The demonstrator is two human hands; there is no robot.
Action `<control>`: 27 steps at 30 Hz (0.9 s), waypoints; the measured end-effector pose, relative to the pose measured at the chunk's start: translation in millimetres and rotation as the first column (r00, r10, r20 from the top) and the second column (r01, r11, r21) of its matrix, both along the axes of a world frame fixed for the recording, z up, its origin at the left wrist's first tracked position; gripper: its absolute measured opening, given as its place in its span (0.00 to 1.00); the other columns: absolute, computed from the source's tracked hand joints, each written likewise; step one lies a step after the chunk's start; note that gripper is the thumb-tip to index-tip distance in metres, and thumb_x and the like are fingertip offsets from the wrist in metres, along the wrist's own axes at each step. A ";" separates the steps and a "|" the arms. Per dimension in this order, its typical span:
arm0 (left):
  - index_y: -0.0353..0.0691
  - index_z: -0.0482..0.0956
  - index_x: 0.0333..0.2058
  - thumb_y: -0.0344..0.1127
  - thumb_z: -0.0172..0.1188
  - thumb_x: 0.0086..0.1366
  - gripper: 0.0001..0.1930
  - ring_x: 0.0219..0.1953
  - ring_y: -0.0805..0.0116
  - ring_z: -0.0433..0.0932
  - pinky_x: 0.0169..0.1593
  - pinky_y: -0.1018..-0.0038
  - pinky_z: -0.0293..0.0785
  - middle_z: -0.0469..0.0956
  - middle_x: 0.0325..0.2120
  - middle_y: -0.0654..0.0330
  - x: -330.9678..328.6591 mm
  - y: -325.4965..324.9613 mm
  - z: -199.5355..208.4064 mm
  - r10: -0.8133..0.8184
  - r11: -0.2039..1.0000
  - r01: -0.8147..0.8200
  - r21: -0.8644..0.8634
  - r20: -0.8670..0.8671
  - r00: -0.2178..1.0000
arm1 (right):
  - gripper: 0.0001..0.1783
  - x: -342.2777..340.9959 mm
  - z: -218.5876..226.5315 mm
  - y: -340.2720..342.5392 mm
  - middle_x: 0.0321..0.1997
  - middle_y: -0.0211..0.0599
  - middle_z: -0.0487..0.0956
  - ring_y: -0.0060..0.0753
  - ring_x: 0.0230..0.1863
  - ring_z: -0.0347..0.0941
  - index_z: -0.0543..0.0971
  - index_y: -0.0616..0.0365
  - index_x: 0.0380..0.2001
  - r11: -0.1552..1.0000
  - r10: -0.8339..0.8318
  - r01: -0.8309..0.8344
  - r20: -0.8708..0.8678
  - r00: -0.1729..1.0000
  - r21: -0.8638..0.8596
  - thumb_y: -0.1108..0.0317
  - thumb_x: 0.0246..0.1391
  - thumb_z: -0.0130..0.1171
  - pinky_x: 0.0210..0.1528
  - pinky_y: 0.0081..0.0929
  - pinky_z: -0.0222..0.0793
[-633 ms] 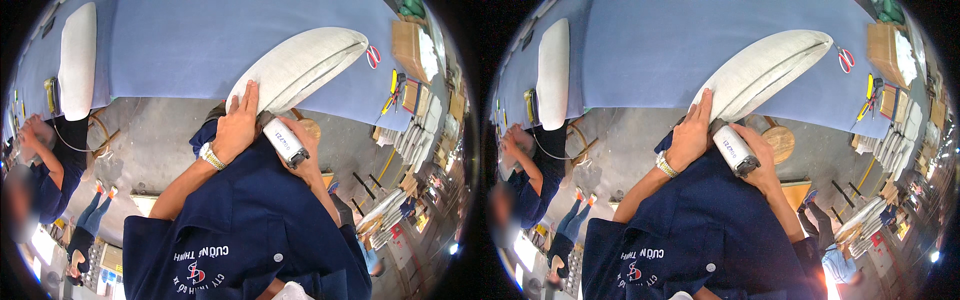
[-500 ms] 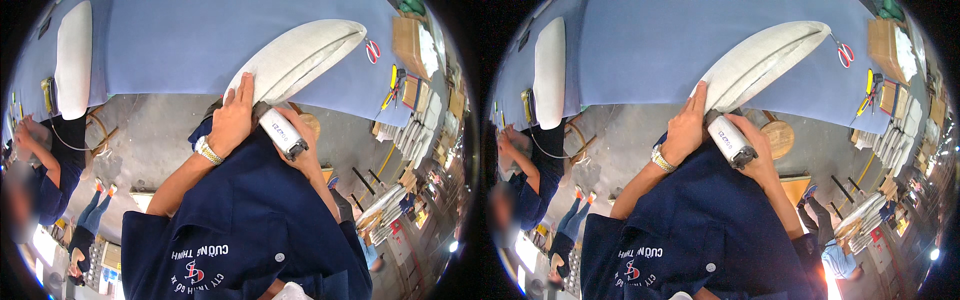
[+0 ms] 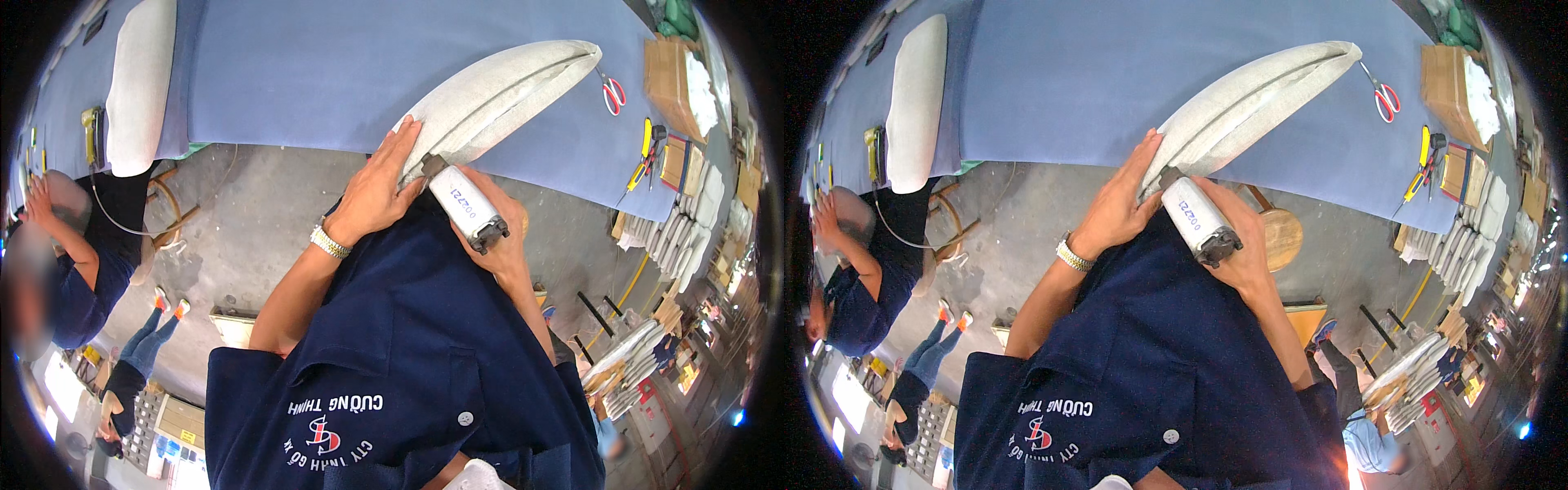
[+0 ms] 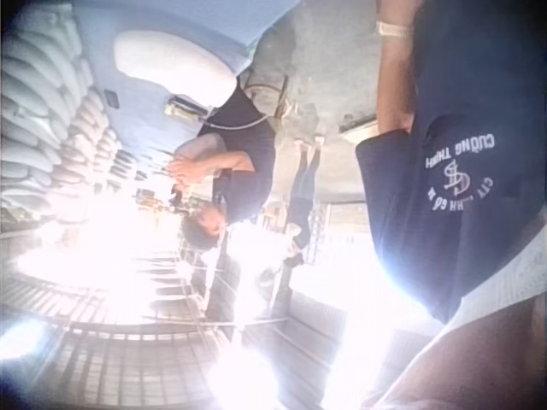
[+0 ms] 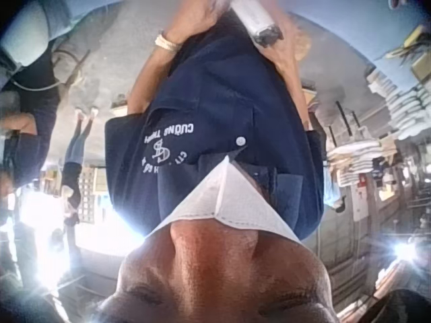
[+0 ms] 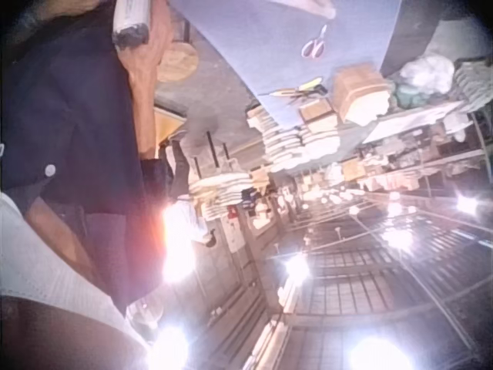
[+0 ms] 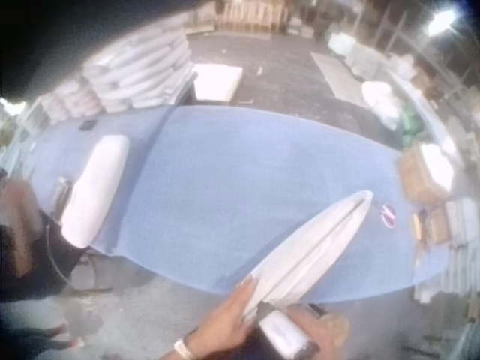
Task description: The person wraps a white fabric cover around a cushion core, trims excess fabric with scissors, and secures the seam using a pneumatic staple gun. The person repeats this process on multiple cushion units at a workbench in a factory setting.
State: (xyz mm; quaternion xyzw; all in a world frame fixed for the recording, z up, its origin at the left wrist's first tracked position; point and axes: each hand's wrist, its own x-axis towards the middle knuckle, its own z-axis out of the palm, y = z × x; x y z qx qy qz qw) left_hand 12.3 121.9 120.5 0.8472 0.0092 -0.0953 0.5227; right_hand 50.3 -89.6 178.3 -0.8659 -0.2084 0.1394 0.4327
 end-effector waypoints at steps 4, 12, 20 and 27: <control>0.43 0.56 0.74 0.22 0.64 0.60 0.44 0.75 0.48 0.58 0.75 0.60 0.60 0.57 0.74 0.48 -2.0 -5.4 3.0 0.047 0.999 -0.047 0.003 0.003 0.999 | 0.33 0.3 -3.8 -4.8 0.51 0.46 0.85 0.41 0.48 0.85 0.77 0.63 0.60 0.999 0.048 -0.047 -0.057 0.997 0.023 0.73 0.46 0.70 0.50 0.30 0.78; 0.47 0.59 0.73 0.22 0.66 0.58 0.45 0.73 0.48 0.60 0.70 0.59 0.68 0.57 0.74 0.52 -8.8 -13.9 -1.0 0.083 0.994 -0.085 0.063 0.034 0.996 | 0.31 3.2 3.7 -0.1 0.54 0.49 0.83 0.49 0.53 0.82 0.77 0.60 0.59 0.999 0.041 -0.043 -0.249 0.968 -0.001 0.70 0.48 0.69 0.55 0.36 0.76; 0.47 0.59 0.73 0.21 0.66 0.57 0.46 0.72 0.49 0.64 0.70 0.60 0.69 0.59 0.73 0.50 -2.5 -10.6 -0.9 0.155 0.987 -0.156 0.038 0.021 0.988 | 0.31 10.7 18.0 14.2 0.52 0.49 0.84 0.50 0.51 0.83 0.77 0.60 0.58 0.998 0.024 -0.038 -0.265 0.964 -0.048 0.70 0.48 0.68 0.52 0.35 0.76; 0.38 0.57 0.72 0.26 0.67 0.57 0.45 0.72 0.49 0.64 0.68 0.62 0.72 0.62 0.72 0.48 -8.4 -13.0 -10.4 0.149 0.984 -0.158 0.079 0.115 0.982 | 0.32 -4.8 3.8 4.5 0.50 0.49 0.85 0.45 0.49 0.85 0.78 0.61 0.59 1.000 0.031 -0.030 -0.082 0.996 0.005 0.75 0.46 0.69 0.52 0.31 0.77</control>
